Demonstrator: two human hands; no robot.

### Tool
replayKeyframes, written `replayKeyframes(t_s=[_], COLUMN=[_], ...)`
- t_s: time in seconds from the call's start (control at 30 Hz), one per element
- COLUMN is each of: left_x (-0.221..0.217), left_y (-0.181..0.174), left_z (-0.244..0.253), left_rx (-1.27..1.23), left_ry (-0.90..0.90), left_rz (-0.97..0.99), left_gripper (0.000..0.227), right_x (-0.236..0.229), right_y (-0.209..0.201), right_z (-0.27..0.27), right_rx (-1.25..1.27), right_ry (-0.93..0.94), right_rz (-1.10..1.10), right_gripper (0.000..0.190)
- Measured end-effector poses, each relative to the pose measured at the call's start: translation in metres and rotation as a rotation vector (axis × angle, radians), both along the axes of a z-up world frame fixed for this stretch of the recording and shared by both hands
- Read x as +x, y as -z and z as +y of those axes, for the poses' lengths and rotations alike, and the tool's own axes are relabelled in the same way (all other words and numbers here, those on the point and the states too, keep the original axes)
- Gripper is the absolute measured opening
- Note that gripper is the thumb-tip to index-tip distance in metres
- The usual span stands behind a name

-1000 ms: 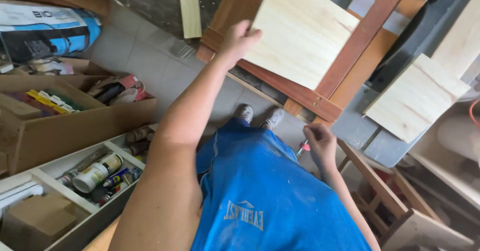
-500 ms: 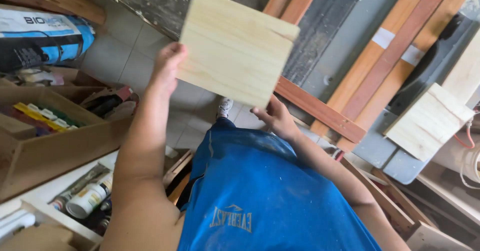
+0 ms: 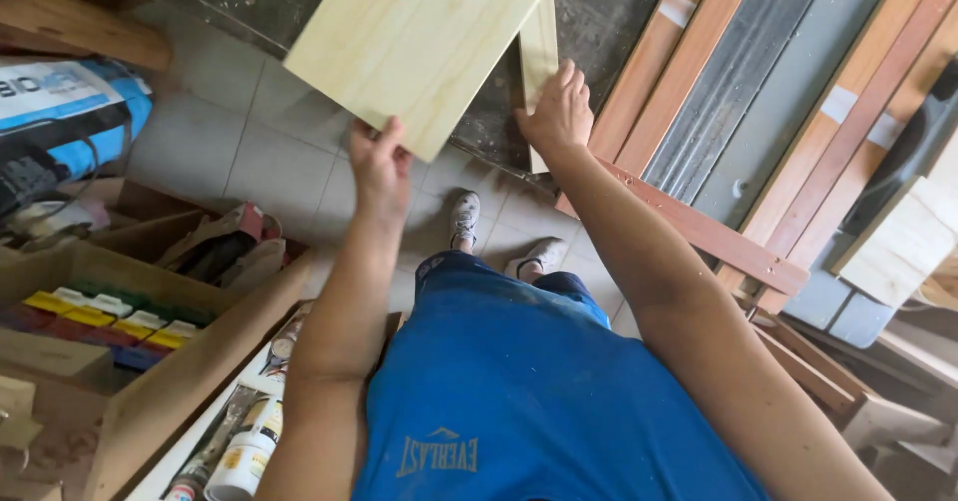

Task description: Measuring and marking wooden boards for processing in a workshop

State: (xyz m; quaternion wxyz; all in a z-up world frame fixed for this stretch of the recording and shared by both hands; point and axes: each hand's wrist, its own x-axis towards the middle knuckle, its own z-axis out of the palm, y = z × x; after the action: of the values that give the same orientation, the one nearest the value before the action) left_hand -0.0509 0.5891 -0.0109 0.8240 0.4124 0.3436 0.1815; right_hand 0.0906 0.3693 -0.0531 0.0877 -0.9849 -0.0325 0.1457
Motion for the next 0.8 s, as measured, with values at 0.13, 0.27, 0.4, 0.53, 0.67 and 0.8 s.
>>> replayKeyframes(t_s=[0.13,0.27,0.4,0.53,0.67,0.8], left_x=[0.020,0.057,0.106,0.148,0.176,0.172], left_y=[0.022,0.107,0.116,0.099,0.079,0.052], left_z=[-0.026,-0.044,-0.054,-0.058,-0.047,-0.025], left_rx=[-0.145,-0.154,-0.147,-0.117,0.087,0.398], left_ry=[0.019,0.010,0.041,0.048,0.234,0.513], left_rz=[-0.048,-0.020,0.057,0.162,0.396,0.522], left_gripper=[0.058,0.061,0.070,0.058,0.037,0.048], right_x=[-0.010,-0.042,-0.051,-0.045,-0.035,-0.032], right_y=[0.014,-0.014,-0.008,-0.024,-0.024,-0.006], right_z=[-0.004,0.003,-0.006,0.000,0.009,0.010], right_rx=[0.011,0.239,0.269,0.169,0.170,0.236], right_ry=[0.042,0.231,0.357,0.380,0.443,0.531], right_rz=[0.050,0.138,0.162,0.249,0.281,0.267], right_gripper=[0.093,0.074,0.080,0.089,0.093,0.099])
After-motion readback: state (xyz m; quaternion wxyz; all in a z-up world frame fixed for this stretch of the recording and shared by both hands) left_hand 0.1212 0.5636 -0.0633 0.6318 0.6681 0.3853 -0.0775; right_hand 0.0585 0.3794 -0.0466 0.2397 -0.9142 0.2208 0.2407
